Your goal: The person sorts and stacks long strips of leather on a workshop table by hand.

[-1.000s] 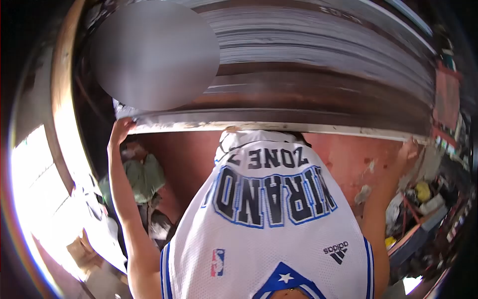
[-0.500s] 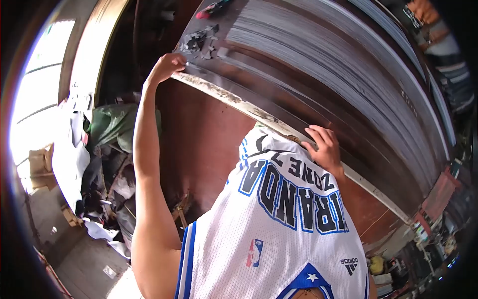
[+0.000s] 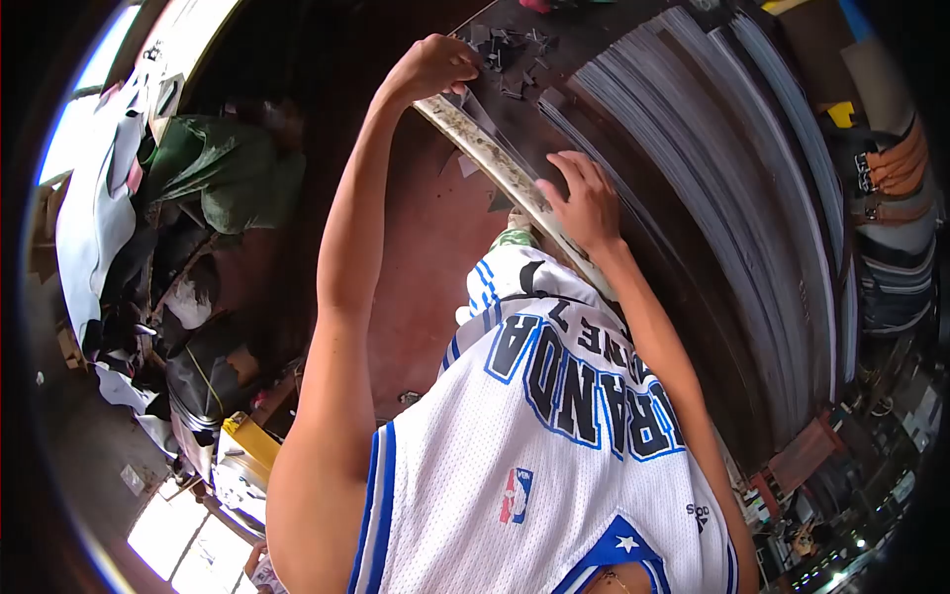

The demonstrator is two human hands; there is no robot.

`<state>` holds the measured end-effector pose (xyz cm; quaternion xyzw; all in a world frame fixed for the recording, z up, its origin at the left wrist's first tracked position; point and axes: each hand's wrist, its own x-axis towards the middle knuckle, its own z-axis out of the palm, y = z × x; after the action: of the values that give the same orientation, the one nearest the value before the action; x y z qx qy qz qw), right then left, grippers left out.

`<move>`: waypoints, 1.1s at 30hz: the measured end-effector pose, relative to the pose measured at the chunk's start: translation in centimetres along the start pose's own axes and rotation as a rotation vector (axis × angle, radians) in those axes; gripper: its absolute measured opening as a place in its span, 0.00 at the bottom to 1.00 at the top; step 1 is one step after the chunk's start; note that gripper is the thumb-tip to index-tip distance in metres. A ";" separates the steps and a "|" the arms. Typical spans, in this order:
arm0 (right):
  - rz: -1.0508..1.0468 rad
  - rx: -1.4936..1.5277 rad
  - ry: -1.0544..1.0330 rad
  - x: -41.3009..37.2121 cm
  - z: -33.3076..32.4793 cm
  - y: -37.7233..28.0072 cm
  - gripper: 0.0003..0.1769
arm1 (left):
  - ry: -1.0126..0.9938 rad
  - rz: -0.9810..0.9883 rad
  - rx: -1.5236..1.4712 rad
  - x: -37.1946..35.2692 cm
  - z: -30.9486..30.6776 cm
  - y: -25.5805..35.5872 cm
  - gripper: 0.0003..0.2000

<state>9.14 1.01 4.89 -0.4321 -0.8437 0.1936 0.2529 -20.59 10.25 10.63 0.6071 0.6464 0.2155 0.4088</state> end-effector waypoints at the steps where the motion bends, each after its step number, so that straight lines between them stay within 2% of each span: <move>1: -0.007 -0.006 -0.005 0.7 0.3 -0.3 0.21 | -0.008 -0.009 -0.004 0.0 0.1 0.0 0.09; 5: 0.027 -0.053 -0.047 0.3 0.7 0.4 0.21 | 0.026 0.036 0.003 -0.3 1.9 0.0 0.10; 7: 0.034 -0.015 -0.025 0.1 0.7 0.4 0.21 | 0.024 -0.056 -0.018 -0.5 2.1 0.0 0.10; 10: 0.047 0.015 -0.020 -0.2 0.5 0.1 0.21 | 0.017 -0.025 0.066 -0.4 2.3 -0.6 0.10; 15: 0.063 0.011 -0.053 -0.3 -0.2 -0.3 0.20 | -0.011 -0.080 -0.024 0.3 3.5 -3.3 0.09; 18: 0.085 -0.004 -0.078 -0.4 -0.8 -0.6 0.19 | -0.021 -0.033 0.005 0.3 4.1 -3.8 0.07; 26: 0.118 -0.038 -0.132 -1.3 -1.1 -0.6 0.18 | 0.004 0.022 0.220 -0.5 5.0 -2.9 0.10; 33: 0.113 -0.052 -0.138 -1.7 -1.1 -0.3 0.17 | 0.033 0.007 0.281 -0.4 6.1 -3.7 0.11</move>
<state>10.46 -0.50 5.52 -0.4711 -0.8382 0.2148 0.1716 -18.05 7.94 4.42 0.6570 0.6747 0.1341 0.3083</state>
